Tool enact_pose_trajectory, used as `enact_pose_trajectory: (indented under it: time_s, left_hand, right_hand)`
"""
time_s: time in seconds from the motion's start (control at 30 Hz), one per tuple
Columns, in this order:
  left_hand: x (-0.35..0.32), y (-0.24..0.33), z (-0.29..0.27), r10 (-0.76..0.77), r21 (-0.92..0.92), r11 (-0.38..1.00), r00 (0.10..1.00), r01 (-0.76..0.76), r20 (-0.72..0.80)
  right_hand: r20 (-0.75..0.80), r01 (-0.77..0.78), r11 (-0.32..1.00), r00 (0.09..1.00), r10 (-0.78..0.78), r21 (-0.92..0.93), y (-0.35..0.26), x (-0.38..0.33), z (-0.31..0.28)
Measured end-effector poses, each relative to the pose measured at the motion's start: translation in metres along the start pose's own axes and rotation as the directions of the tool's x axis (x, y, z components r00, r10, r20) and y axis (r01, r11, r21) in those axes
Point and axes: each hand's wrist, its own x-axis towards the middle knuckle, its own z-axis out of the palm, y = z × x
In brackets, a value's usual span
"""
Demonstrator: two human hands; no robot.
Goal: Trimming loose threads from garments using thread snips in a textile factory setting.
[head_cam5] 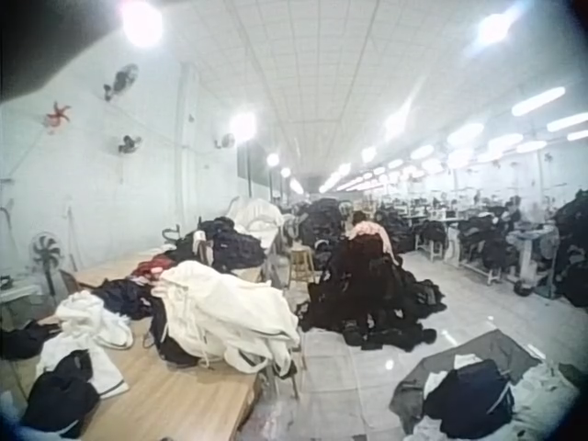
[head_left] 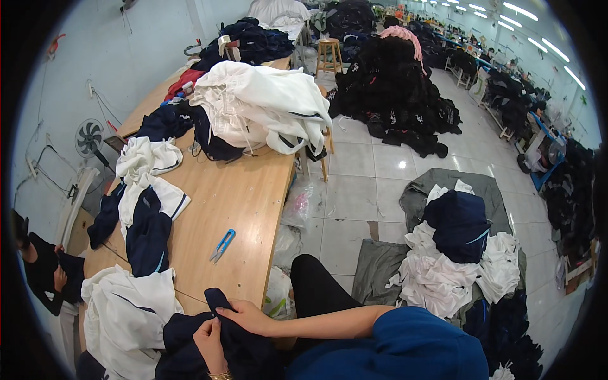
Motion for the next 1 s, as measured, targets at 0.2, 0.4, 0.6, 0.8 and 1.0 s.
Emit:
enact_pose_trajectory:
  time_s: [0.2, 0.4, 0.6, 0.8, 1.0]
  left_hand:
    - [-0.007, 0.013, 0.010, 0.128, -0.002, 0.992, 0.992, -0.128, 0.005]
    - [0.009, 0.006, 0.000, 0.116, 0.082, 0.990, 0.992, -0.112, -0.041]
    - [0.009, 0.003, 0.014, 0.500, 0.809, 0.415, 0.847, -0.417, 0.180]
    - [-0.001, 0.006, 0.031, 0.420, 0.640, 0.548, 0.839, -0.539, 0.347]
    - [0.009, 0.009, 0.032, 0.392, 0.616, 0.607, 0.864, -0.502, 0.317]
  right_hand:
    - [0.063, -0.037, 0.967, 0.997, 0.054, -0.251, 0.010, 0.009, -0.007]
    - [0.266, 0.070, 0.807, 0.958, 0.111, -0.587, -0.016, 0.006, -0.039]
    - [0.579, 0.504, 0.413, 0.812, 0.071, -0.758, -0.032, -0.002, -0.044]
    - [0.695, 0.558, 0.534, 0.714, 0.081, -0.635, -0.057, 0.008, -0.050]
    - [0.537, 0.437, 0.607, 0.844, -0.021, -0.664, -0.031, 0.019, -0.058]
